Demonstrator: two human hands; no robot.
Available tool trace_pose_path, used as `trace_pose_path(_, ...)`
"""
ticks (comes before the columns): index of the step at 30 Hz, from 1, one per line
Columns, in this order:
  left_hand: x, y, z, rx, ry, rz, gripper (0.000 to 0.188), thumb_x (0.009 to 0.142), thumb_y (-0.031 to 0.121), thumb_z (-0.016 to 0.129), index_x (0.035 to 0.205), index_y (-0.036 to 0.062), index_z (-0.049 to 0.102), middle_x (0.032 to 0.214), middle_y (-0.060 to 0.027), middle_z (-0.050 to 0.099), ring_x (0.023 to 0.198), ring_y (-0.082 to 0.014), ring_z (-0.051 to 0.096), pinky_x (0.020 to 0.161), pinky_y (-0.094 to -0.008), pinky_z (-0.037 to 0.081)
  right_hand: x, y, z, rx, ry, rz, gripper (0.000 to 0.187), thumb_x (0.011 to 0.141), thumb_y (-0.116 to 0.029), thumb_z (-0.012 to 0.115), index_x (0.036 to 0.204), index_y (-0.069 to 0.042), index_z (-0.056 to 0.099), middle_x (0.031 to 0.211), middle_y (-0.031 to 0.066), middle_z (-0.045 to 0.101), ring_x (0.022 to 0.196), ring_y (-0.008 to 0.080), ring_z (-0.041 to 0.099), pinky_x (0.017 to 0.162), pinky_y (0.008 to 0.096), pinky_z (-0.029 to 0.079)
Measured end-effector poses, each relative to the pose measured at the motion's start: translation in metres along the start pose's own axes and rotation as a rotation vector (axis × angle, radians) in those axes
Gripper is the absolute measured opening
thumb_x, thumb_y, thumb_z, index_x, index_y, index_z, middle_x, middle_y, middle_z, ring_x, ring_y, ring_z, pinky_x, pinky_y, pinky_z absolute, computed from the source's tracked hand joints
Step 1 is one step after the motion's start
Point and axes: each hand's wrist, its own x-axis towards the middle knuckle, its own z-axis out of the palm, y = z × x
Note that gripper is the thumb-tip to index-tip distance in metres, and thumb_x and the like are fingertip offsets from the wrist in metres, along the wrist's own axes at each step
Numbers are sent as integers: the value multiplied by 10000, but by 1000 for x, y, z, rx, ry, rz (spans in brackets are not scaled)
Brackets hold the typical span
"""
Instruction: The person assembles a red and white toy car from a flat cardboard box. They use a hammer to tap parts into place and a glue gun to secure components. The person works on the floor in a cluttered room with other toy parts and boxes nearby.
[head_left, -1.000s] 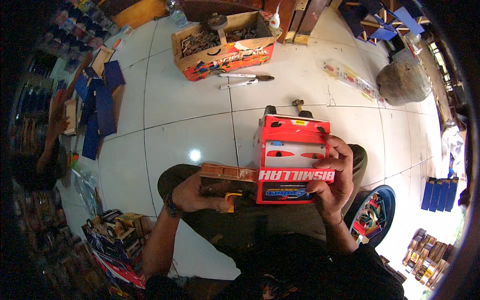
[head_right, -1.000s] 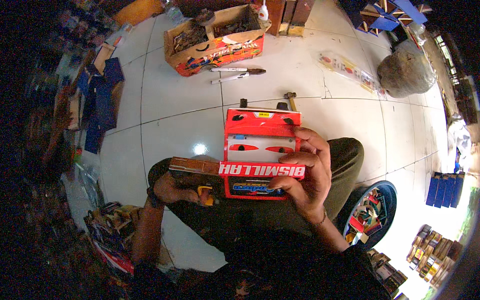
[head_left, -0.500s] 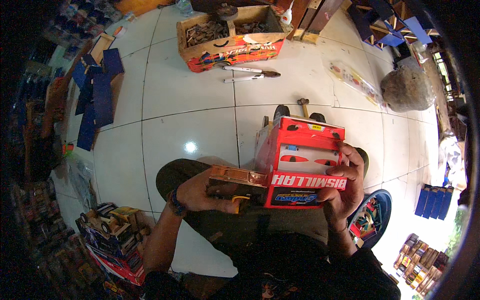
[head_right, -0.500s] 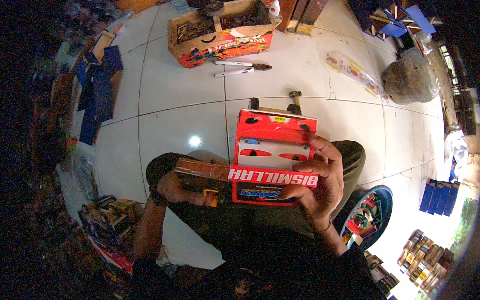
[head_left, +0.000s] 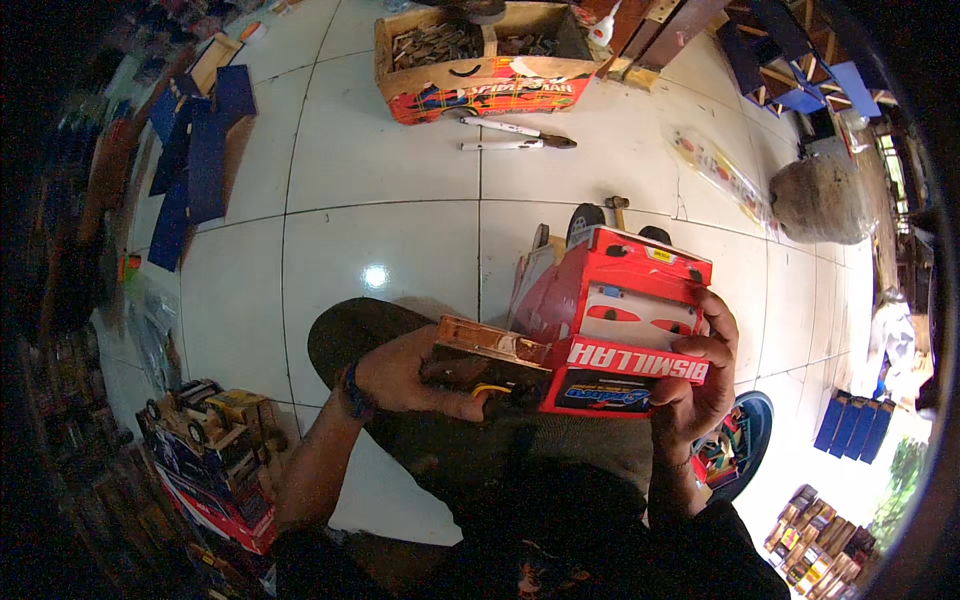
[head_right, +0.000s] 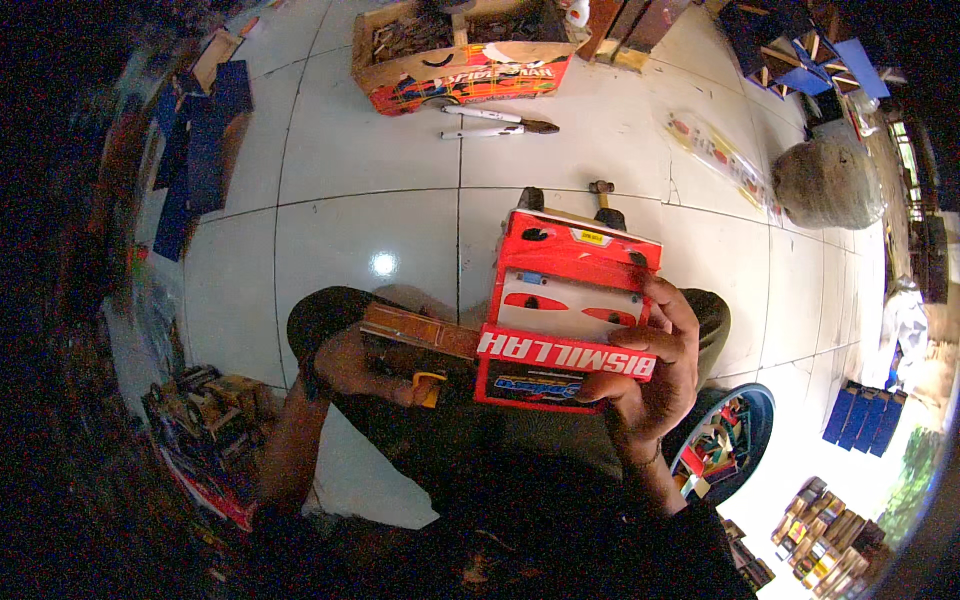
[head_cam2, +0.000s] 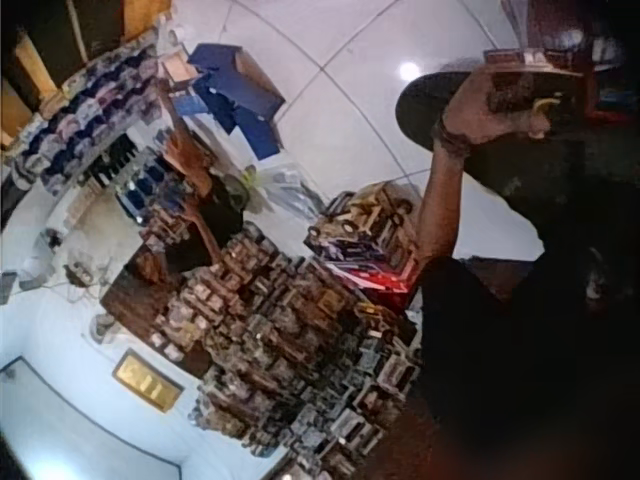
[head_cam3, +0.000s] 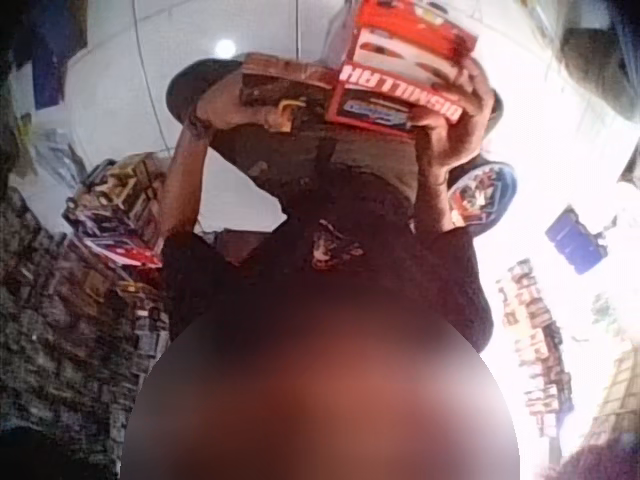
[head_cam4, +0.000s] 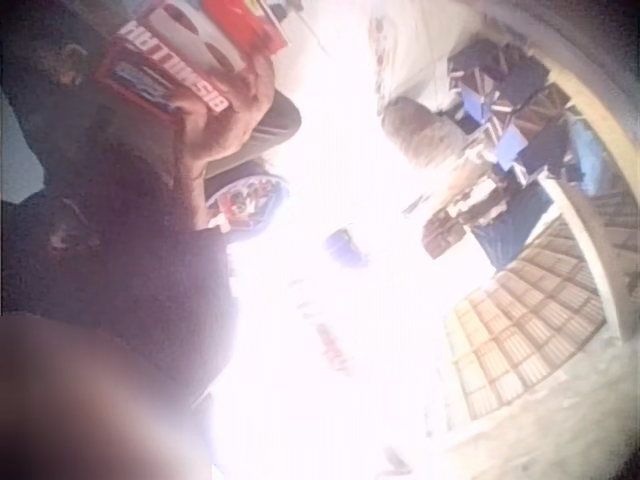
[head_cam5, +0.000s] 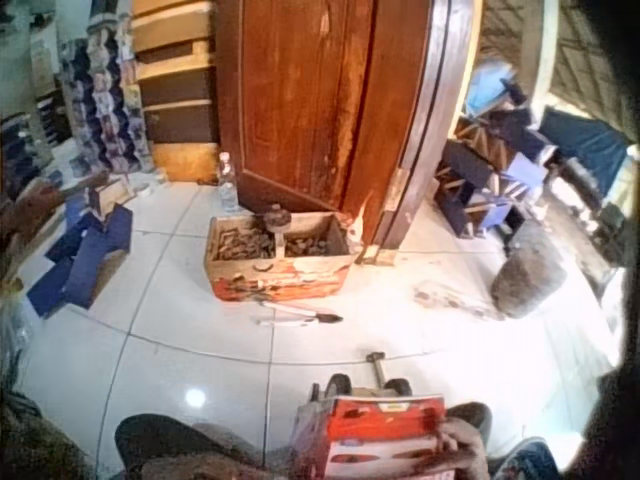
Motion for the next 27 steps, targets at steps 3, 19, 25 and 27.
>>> trace_pose_path(3,0,2,3,-27,14,-40,815,713,398,872,1350,46,505,1209,-71,618,1086,-170,567,942,-311,458,0,0,-1,94,-11,-8,535,676,-450,791,954,-35,597,1372,216,472,1285,361,476,1059,505,403)
trace_pose_path(19,6,12,9,10,7,98,726,774,424,817,1302,6,547,1163,-126,650,1085,-208,602,956,-321,466,0,2,-2,111,-18,-18,566,661,-433,802,994,-27,590,1389,229,454,1296,393,472,1069,518,405)
trace_pose_path(25,1,13,11,85,70,-9,718,764,352,843,1319,14,536,1194,-114,643,1099,-189,600,954,-333,482,4,0,-4,52,-43,-37,565,635,-399,817,977,-9,594,1377,236,469,1285,382,488,1051,495,429)
trace_pose_path(27,1,12,12,42,78,6,716,761,344,846,1319,18,538,1199,-110,643,1096,-179,601,953,-330,486,3,-2,-4,19,-34,-13,566,672,-466,784,964,-22,588,1372,238,481,1286,366,487,1053,482,418)
